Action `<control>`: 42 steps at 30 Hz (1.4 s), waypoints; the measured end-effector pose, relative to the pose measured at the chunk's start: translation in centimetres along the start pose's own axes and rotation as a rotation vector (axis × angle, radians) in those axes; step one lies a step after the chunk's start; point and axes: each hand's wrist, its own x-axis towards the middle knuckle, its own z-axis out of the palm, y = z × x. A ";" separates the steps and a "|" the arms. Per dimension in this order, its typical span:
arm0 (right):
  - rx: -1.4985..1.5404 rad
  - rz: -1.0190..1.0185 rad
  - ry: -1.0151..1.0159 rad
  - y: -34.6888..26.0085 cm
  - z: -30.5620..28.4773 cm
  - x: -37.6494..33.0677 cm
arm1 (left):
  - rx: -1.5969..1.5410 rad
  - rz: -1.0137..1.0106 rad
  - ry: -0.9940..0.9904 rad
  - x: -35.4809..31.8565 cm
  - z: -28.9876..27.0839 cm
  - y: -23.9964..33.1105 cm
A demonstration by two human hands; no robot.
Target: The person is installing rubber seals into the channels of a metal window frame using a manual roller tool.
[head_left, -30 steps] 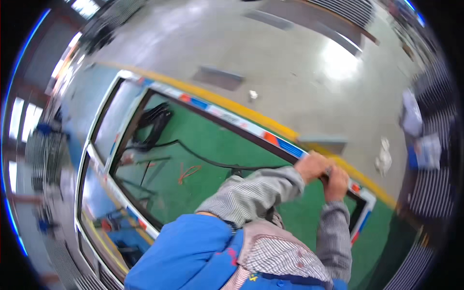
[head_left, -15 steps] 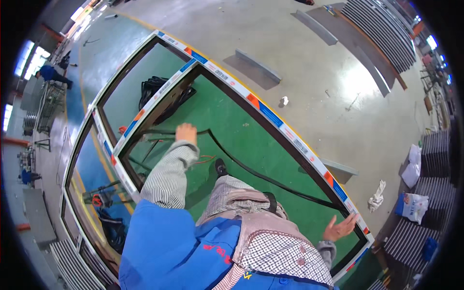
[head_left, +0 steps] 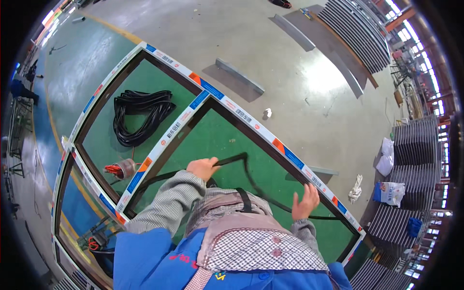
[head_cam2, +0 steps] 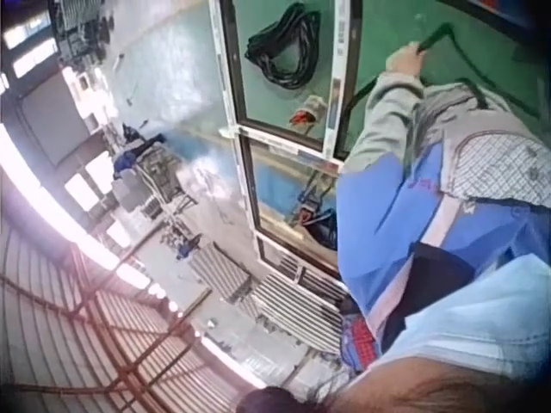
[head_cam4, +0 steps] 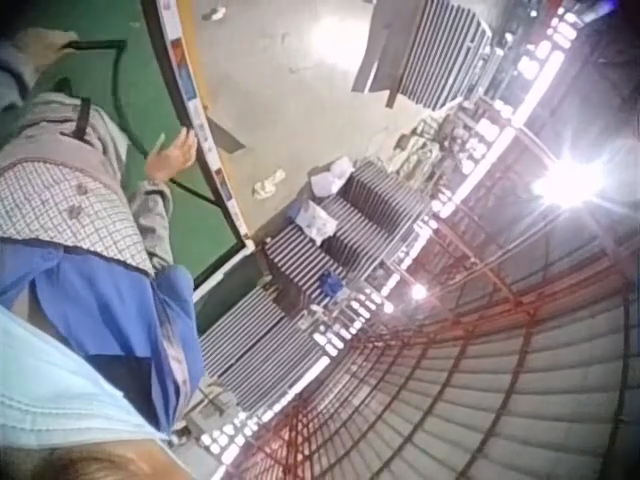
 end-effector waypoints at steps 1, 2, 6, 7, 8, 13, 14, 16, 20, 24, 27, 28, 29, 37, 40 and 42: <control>0.083 -0.081 -0.052 -1.4 0.3 1.5 | -0.032 0.102 0.115 -1.5 -2.2 0.6; 0.166 -0.153 -0.083 -2.9 0.9 2.9 | -0.139 0.233 0.322 -2.4 -3.9 0.2; 0.288 -0.313 -0.240 -9.3 2.5 7.9 | -0.456 0.083 0.764 -2.7 -10.6 -1.9; 0.289 -0.323 -0.242 -10.0 3.2 8.8 | -0.469 -0.025 0.803 -2.3 -12.1 -2.6; 0.303 -0.350 -0.236 -10.4 4.1 9.5 | -0.467 -0.068 0.837 -1.9 -13.2 -3.3; 0.347 -0.448 -0.210 -14.2 3.0 11.7 | -0.406 -0.147 0.928 -0.4 -12.5 -4.1; 0.426 -0.465 -0.114 -14.8 3.1 11.8 | -0.406 -0.166 0.906 -0.2 -12.1 -3.3; 0.455 -0.448 -0.107 -15.4 3.2 12.1 | -0.292 -0.250 0.860 1.3 -9.3 -2.5; 0.489 -0.438 -0.117 -15.6 3.1 12.7 | -0.263 -0.416 0.506 2.2 -5.9 -0.6; 0.436 -0.455 -0.239 -15.5 4.3 12.7 | -0.251 -0.499 0.529 3.4 -4.8 -0.8; 0.392 -0.465 -0.231 -15.5 5.6 13.4 | -0.232 -0.534 0.484 4.3 -5.5 -1.1; 0.393 -0.440 -0.253 -15.4 5.8 13.8 | -0.233 -0.540 0.484 4.6 -5.6 -1.4; 0.394 -0.414 -0.274 -15.4 6.0 14.2 | -0.233 -0.557 0.492 4.9 -5.5 -1.7; 0.341 -0.412 -0.220 -15.0 8.1 15.2 | -0.241 -0.549 0.583 5.6 -4.7 -2.0; 0.289 -0.343 -0.252 -15.0 8.2 15.3 | 0.031 -0.177 1.142 4.9 -5.3 1.9; 0.277 -0.346 -0.245 -15.4 8.2 15.4 | -0.253 -0.098 0.949 6.3 -2.5 3.6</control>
